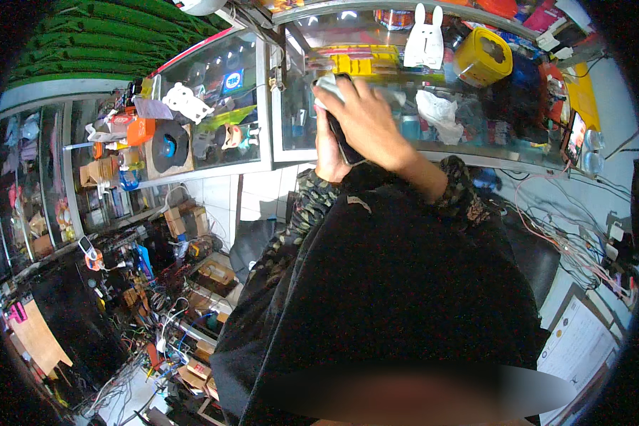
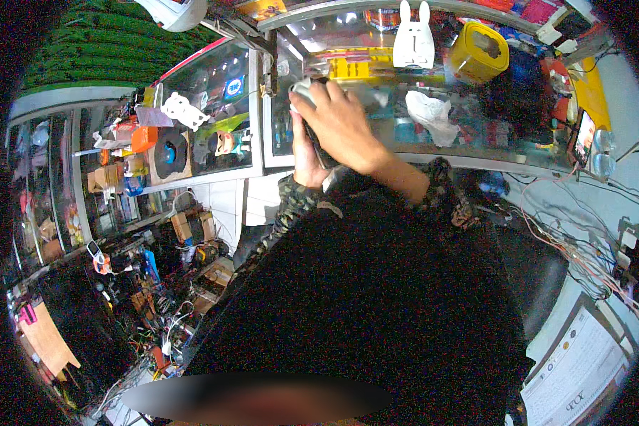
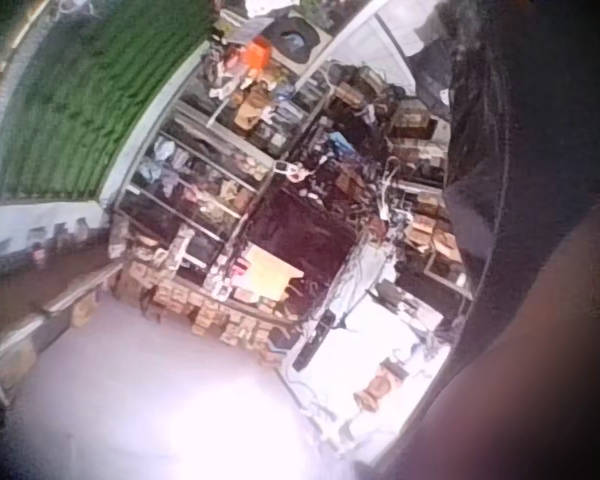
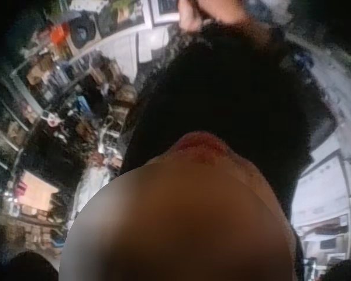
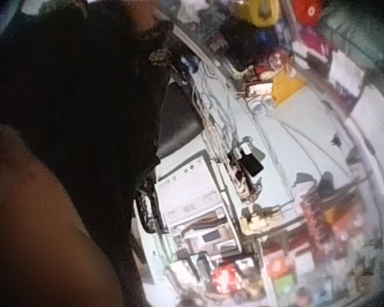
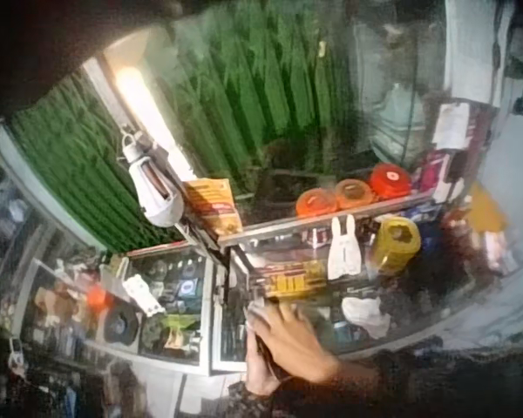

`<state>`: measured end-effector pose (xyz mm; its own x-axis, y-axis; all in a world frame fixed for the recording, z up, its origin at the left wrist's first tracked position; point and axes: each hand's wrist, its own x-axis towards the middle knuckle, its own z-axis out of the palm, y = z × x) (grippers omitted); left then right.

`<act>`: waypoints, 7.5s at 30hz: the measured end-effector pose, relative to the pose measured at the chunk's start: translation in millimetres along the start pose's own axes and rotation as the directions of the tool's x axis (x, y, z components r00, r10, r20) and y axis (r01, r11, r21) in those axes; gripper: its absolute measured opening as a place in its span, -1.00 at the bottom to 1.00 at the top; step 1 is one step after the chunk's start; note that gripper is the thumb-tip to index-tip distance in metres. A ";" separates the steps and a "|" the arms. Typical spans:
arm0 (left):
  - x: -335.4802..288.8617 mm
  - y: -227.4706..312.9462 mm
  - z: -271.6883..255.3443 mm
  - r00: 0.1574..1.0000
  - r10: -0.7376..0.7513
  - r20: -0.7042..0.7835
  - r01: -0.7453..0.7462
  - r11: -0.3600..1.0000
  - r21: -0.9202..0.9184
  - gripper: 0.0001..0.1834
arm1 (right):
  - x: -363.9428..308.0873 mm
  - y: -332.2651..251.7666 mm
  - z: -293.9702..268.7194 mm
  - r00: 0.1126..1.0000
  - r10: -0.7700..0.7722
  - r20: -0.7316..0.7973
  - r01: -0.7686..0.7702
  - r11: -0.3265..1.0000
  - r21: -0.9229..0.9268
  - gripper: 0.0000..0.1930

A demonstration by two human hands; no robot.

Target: The person wipes several small objects on a cluttered counter using a white cloth. They clean a smartphone, a small black spherical object, a white bear-shaped item, a cap, and a rectangular wooden piece, then place each back on the counter.

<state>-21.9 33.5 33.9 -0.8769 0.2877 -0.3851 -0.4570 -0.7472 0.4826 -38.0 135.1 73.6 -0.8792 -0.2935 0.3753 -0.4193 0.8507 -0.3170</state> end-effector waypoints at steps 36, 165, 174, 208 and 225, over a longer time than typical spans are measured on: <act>35.6 54.9 -54.2 0.937 0.325 0.130 -0.341 0.932 0.125 -0.01 | -122.4 168.4 35.8 0.938 0.331 0.103 -0.321 0.941 -0.104 -0.58; -1.4 176.7 -214.1 0.531 0.845 -0.057 -0.387 0.302 0.871 -0.31 | -0.6 119.0 61.3 0.873 0.485 0.058 -0.446 0.744 0.497 -0.72; -4.0 127.8 -145.9 0.790 0.603 -0.106 -0.348 0.584 0.733 -0.50 | -31.6 66.0 107.2 0.994 -0.006 0.108 0.020 0.991 -0.133 -0.56; -15.7 73.8 -63.1 0.787 0.386 0.481 -0.340 -0.378 0.861 -0.25 | 10.5 40.6 34.9 0.972 0.081 0.221 -0.233 0.460 0.857 -0.65; 8.7 34.0 -55.5 0.858 0.497 0.129 -0.470 0.658 0.588 -0.40 | 13.8 44.6 19.4 0.924 0.241 0.297 -0.351 0.225 0.909 -0.54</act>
<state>-36.8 -22.6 3.3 -0.9988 -0.0472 0.0115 0.0240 -0.2743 0.9614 -73.2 160.5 47.8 -0.9807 -0.1952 0.0119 0.0083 -0.1024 -0.9947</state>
